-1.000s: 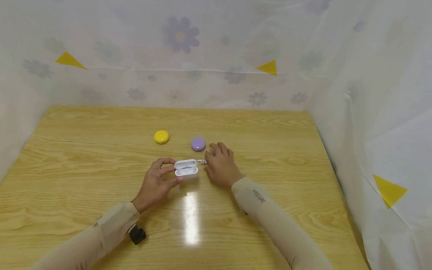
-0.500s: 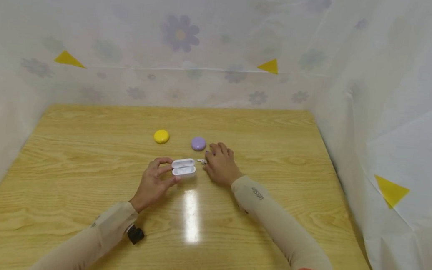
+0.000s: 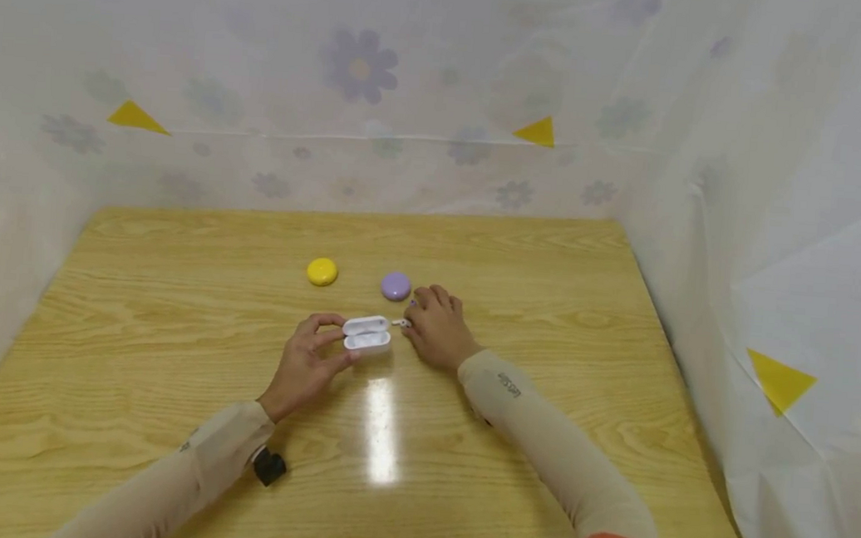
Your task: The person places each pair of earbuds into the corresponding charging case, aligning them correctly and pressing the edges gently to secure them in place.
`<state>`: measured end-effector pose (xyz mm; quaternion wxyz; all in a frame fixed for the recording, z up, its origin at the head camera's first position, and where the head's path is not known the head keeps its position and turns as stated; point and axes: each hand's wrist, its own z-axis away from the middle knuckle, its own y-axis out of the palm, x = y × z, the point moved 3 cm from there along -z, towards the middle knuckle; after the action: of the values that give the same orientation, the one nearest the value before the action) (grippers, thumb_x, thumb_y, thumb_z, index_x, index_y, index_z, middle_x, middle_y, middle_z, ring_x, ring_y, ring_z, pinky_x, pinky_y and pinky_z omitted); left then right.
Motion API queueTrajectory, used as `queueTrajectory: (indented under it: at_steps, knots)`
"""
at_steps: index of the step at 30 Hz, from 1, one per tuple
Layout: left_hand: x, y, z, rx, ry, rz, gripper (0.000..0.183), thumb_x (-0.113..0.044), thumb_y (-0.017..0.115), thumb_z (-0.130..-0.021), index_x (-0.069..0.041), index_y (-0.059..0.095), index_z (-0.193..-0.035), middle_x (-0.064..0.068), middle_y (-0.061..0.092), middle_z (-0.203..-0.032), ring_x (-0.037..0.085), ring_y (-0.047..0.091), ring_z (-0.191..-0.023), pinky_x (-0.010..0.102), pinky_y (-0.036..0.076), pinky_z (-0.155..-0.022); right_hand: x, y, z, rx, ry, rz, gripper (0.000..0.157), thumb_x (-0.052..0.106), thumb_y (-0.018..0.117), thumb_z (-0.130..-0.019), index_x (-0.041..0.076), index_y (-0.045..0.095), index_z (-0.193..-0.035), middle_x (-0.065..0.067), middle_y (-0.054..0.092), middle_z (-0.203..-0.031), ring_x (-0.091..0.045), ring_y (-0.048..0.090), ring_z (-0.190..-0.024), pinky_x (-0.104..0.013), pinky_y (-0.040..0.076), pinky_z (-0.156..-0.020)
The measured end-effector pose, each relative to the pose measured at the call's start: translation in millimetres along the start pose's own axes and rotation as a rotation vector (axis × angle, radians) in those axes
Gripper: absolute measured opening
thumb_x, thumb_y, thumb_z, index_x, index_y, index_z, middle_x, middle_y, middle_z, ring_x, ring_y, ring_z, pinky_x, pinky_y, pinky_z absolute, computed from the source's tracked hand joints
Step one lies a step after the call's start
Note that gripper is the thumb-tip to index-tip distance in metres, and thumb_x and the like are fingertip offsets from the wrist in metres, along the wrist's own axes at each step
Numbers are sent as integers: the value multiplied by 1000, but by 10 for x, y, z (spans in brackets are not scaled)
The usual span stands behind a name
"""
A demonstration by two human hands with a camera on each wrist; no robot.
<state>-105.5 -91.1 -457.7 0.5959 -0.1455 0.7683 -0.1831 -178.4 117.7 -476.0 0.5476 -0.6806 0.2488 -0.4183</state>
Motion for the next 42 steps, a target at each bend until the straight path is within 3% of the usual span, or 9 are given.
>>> queueTrajectory:
  at_steps: [15,25,34,39,42]
  knots:
    - [-32,28,-14,14,9,-2,32,-13,80,-76,1,72,-104,9,60,-117,29,49,-116,45,36,-101,48,-202,106,-103,-64,13,28,17,60,-92,5,65,-117,-18,55,-130,-40,43,-129,-61,38,-100]
    - [-39,49,-23,16,4,12,30,-12,80,-75,1,73,-102,9,60,-116,28,49,-116,44,35,-102,37,-206,193,-150,-191,135,23,14,58,-91,2,63,-110,-18,58,-121,-42,48,-125,-58,42,-99]
    - [-50,55,-36,16,19,12,31,-13,80,-76,1,73,-102,9,59,-115,29,49,-114,44,35,-101,146,-491,267,-243,-294,196,21,9,57,-89,3,61,-109,-19,56,-123,-44,47,-125,-56,42,-95]
    - [-63,56,-44,16,25,13,31,-14,80,-76,2,73,-102,9,60,-115,29,49,-114,45,35,-100,203,-643,302,-270,-325,254,14,13,49,-97,6,59,-105,-19,54,-122,-44,45,-126,-57,42,-95]
    - [-68,61,-53,19,20,8,31,-14,80,-76,1,73,-102,9,59,-116,29,49,-114,45,36,-100,232,-712,316,-287,-347,292,26,18,35,-103,6,58,-104,-19,54,-122,-43,45,-127,-56,42,-94]
